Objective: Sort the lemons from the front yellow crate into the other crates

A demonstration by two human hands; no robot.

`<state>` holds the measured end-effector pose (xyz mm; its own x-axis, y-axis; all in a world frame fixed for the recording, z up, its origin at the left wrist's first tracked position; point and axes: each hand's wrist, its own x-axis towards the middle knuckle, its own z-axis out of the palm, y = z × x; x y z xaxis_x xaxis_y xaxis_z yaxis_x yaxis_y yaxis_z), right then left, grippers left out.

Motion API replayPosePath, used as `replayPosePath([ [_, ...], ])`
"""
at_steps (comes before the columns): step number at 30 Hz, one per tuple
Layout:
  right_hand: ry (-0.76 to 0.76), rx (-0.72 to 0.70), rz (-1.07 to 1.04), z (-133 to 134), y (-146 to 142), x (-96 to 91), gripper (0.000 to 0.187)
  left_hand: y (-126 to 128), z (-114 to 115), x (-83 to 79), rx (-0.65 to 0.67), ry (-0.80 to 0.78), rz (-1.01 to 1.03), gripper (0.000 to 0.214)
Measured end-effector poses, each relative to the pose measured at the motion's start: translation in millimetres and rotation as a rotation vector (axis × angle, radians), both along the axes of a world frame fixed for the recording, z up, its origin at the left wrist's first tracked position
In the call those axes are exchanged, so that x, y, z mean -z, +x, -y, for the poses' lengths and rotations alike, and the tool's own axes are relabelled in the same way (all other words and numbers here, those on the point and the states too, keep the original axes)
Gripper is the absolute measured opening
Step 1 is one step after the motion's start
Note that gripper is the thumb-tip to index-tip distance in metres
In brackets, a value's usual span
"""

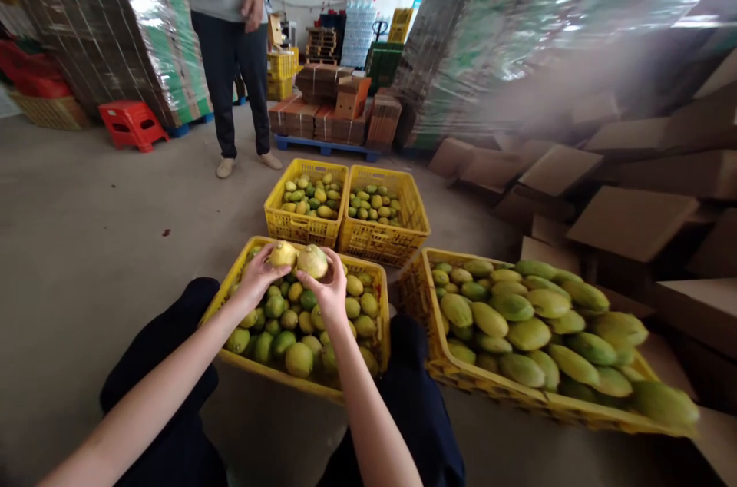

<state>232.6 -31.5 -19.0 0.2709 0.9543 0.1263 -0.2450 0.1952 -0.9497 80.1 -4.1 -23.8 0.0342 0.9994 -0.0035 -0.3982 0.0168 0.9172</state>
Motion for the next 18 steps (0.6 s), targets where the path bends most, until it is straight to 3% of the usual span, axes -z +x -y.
replayPosePath([
  [5, -0.097, 0.044, 0.003, -2.7, 6.0, 6.3, 0.06, -0.8, 1.7, -3.1, 0.06, -0.094, 0.052, 0.064],
  [12, -0.074, 0.001, -0.044, -7.8, 11.5, 2.6, 0.055, -3.9, 5.3, -3.8, 0.054, -0.124, 0.097, 0.063],
  [18, -0.059, -0.1, -0.036, -17.1, 4.5, -9.8, 0.056, -20.0, 8.5, -28.1, 0.029, -0.155, 0.098, 0.057],
])
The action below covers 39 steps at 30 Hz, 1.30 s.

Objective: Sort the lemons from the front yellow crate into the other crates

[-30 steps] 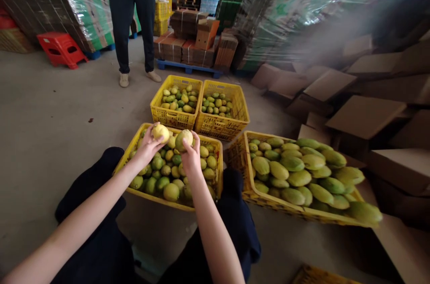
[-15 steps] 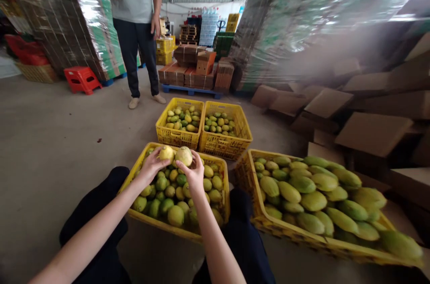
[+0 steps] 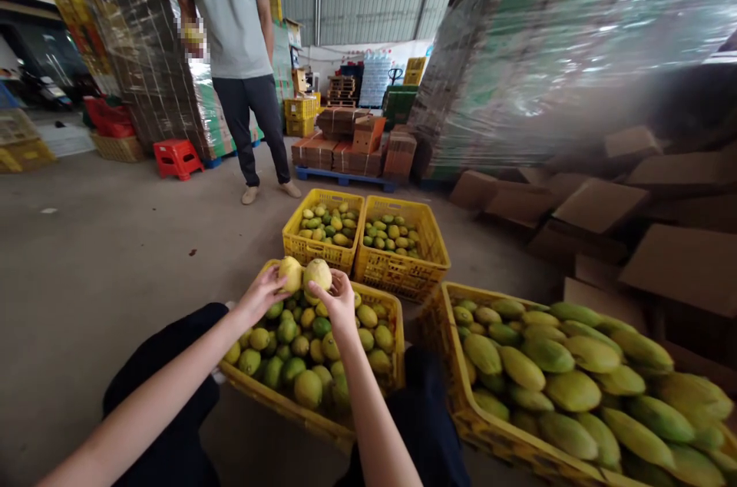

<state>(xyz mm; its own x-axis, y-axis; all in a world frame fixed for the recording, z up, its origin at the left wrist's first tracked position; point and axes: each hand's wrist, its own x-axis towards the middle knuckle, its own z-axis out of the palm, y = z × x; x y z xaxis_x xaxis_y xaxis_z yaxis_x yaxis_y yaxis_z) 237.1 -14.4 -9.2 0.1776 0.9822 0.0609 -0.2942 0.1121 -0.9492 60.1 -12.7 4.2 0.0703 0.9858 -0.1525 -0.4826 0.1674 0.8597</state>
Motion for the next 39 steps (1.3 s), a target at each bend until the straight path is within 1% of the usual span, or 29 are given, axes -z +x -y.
replayPosePath([
  [2, 0.023, -0.036, -0.023, 0.6, -4.4, -3.0, 0.054, -6.6, 2.7, -9.9, 0.008, 0.022, -0.02, 0.055],
  [4, 0.03, -0.071, -0.068, 4.2, -8.6, -4.5, 0.051, -13.1, 5.9, -15.1, 0.013, 0.047, -0.042, 0.054],
  [6, 0.032, -0.092, -0.096, 10.1, -11.6, -5.2, 0.05, -19.2, 8.5, -15.2, 0.022, 0.063, -0.06, 0.054],
  [9, 0.063, -0.087, -0.063, 21.1, -11.0, -6.4, 0.056, -26.7, 10.8, -11.9, 0.049, 0.097, -0.11, 0.055],
  [12, 0.094, -0.064, -0.01, 31.6, -4.6, -11.0, 0.06, -31.4, 12.0, -15.1, 0.088, 0.202, -0.193, 0.056],
  [15, 0.125, -0.061, 0.02, 40.3, 1.6, -19.7, 0.061, -34.0, 13.5, -26.4, 0.147, 0.338, -0.261, 0.055],
  [18, 0.15, -0.064, 0.045, 48.4, 2.7, -29.6, 0.06, -34.3, 13.8, -34.1, 0.149, 0.38, -0.248, 0.049],
  [20, 0.146, -0.045, 0.075, 53.3, 1.7, -34.4, 0.055, -32.0, 12.6, -32.5, 0.129, 0.333, -0.184, 0.046],
  [23, 0.093, 0.004, 0.097, 57.5, 2.8, -35.2, 0.048, -24.2, 9.6, -21.3, 0.155, 0.153, -0.058, 0.045],
  [26, -0.044, 0.005, 0.014, 57.4, 8.8, -27.1, 0.05, -10.9, 7.7, -7.1, 0.185, -0.025, 0.026, 0.039],
  [29, -0.152, -0.009, -0.099, 56.0, 13.4, -14.5, 0.05, 7.4, 8.6, 4.3, 0.184, -0.149, 0.095, 0.03],
  [31, -0.177, -0.023, -0.145, 56.0, 11.5, -7.7, 0.051, 20.0, 11.0, 9.6, 0.204, -0.168, 0.144, 0.03],
  [33, -0.188, -0.02, -0.149, 56.6, 5.3, -4.3, 0.053, 30.3, 13.9, 13.1, 0.211, -0.121, 0.15, 0.036],
  [34, -0.185, -0.006, -0.137, 56.8, 1.5, -4.1, 0.053, 34.0, 15.1, 14.0, 0.194, -0.094, 0.139, 0.042],
  [36, -0.171, 0.031, -0.098, 55.9, -5.8, -5.9, 0.053, 38.4, 16.6, 13.7, 0.138, -0.07, 0.107, 0.051],
  [38, -0.176, 0.066, -0.069, 53.0, -10.8, -9.1, 0.051, 39.8, 16.3, 10.6, 0.1, -0.089, 0.091, 0.052],
  [39, -0.187, 0.081, -0.067, 50.8, -12.3, -10.7, 0.048, 39.8, 15.4, 8.4, 0.101, -0.101, 0.092, 0.05],
])
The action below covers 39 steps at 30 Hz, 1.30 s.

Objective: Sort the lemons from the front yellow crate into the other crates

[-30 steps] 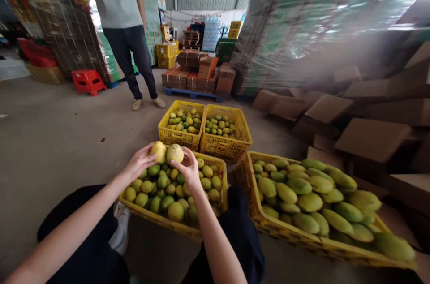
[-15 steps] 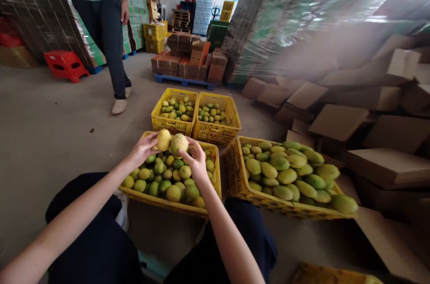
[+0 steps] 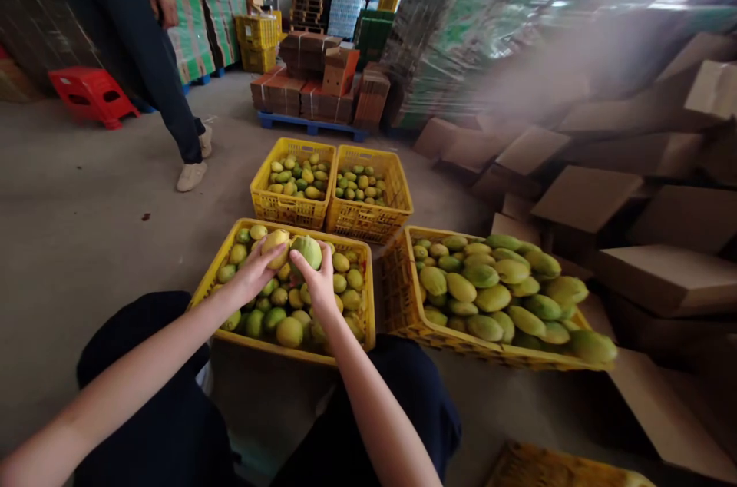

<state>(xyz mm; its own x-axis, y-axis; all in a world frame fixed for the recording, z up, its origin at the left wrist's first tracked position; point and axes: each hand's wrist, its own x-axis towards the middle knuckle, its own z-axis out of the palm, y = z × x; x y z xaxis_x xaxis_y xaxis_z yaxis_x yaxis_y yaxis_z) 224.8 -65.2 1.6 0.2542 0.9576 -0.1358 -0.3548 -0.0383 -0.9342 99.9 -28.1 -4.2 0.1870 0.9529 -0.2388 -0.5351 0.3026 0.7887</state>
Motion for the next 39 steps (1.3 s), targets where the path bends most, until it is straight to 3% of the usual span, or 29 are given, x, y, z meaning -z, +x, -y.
replayPosePath([
  [3, -0.037, 0.015, -0.088, -8.1, -1.6, -3.2, 0.041, -1.0, -5.4, -6.1, 0.014, -0.022, 0.043, 0.041],
  [8, -0.049, -0.113, -0.304, -18.5, 4.8, -4.8, 0.042, -9.9, -19.4, -6.2, -0.072, -0.199, 0.088, 0.035],
  [14, -0.184, -0.255, -0.425, -16.0, 13.8, -5.3, 0.045, -31.1, -20.9, -6.2, 0.046, -0.277, 0.208, 0.028],
  [17, -0.181, -0.277, -0.417, -13.4, 9.3, -4.5, 0.049, -33.5, -15.5, -9.8, 0.068, -0.226, 0.168, 0.026],
  [21, -0.123, -0.3, -0.318, -10.9, 1.9, -4.4, 0.049, -27.6, -7.1, -14.3, 0.088, -0.027, -0.002, 0.032],
  [29, 0.017, -0.202, -0.141, -6.3, -1.8, -9.1, 0.047, -22.4, -0.6, -21.7, 0.016, 0.262, -0.188, 0.034],
  [36, 0.066, -0.182, -0.201, -7.4, -2.6, -10.0, 0.044, -20.8, -0.8, -23.4, -0.009, 0.3, -0.189, 0.034],
  [39, -0.011, -0.247, -0.316, -9.6, 0.8, -9.2, 0.044, -20.6, -4.5, -27.1, 0.019, 0.097, -0.074, 0.044],
])
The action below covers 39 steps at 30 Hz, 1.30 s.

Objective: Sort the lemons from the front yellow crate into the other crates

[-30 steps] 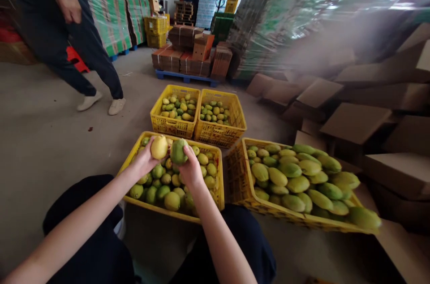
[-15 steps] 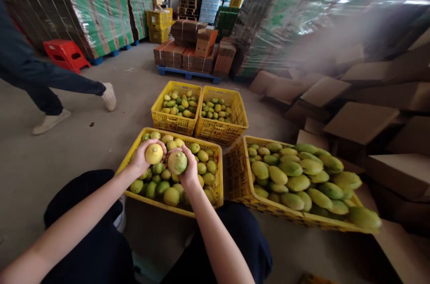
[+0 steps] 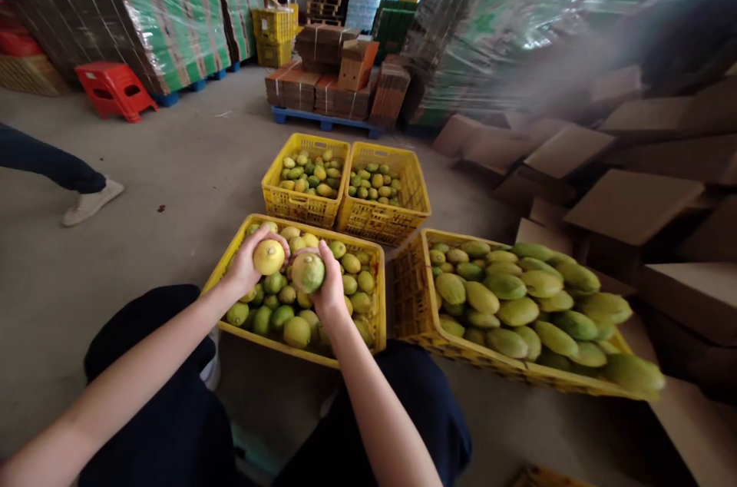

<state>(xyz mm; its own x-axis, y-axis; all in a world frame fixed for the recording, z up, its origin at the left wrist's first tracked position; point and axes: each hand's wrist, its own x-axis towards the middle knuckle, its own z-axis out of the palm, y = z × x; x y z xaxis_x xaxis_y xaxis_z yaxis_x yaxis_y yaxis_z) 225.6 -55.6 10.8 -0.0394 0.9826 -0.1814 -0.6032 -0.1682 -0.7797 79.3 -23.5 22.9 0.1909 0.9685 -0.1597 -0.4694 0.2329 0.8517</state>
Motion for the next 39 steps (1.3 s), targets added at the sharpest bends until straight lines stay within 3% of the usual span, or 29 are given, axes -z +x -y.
replayPosePath([
  [3, -0.104, -0.084, -0.174, -1.4, 5.6, -1.3, 0.041, -0.9, -5.9, -6.3, -0.012, -0.315, 0.24, 0.049],
  [6, -0.109, -0.085, -0.314, -2.4, 12.0, -4.3, 0.033, -2.2, -10.4, -11.2, -0.056, -0.46, 0.413, 0.037],
  [10, -0.169, -0.037, -0.364, -4.6, 16.8, -6.3, 0.023, -3.9, -10.8, -14.5, -0.028, -0.549, 0.448, 0.037],
  [16, -0.376, -0.058, -0.375, -8.2, 14.5, -1.0, 0.04, -2.8, -6.5, -17.7, 0.011, -0.624, 0.423, 0.039],
  [22, -0.428, -0.05, -0.451, -9.7, 14.7, 5.4, 0.037, 3.0, -5.3, -16.6, -0.036, -0.663, 0.448, 0.04],
  [27, -0.302, 0.046, -0.413, -9.7, 16.3, 1.6, 0.022, 4.3, -6.0, -12.7, -0.002, -0.538, 0.432, 0.041],
  [30, -0.17, 0.105, -0.244, -10.1, 17.8, 0.2, 0.023, 4.5, -7.5, -7.2, 0.007, -0.421, 0.314, 0.032],
  [32, -0.038, 0.189, 0.013, -9.0, 18.5, 0.3, 0.034, 3.7, -7.8, -3.3, -0.034, -0.215, 0.14, 0.023],
  [36, 0.262, 0.428, 0.681, -3.2, 19.0, 0.9, 0.061, -0.5, -5.9, 4.9, -0.085, 0.397, -0.28, 0.056],
  [39, 0.384, 0.427, 0.886, 1.2, 19.0, 0.9, 0.059, -3.1, -4.1, 10.2, -0.067, 0.611, -0.411, 0.051],
])
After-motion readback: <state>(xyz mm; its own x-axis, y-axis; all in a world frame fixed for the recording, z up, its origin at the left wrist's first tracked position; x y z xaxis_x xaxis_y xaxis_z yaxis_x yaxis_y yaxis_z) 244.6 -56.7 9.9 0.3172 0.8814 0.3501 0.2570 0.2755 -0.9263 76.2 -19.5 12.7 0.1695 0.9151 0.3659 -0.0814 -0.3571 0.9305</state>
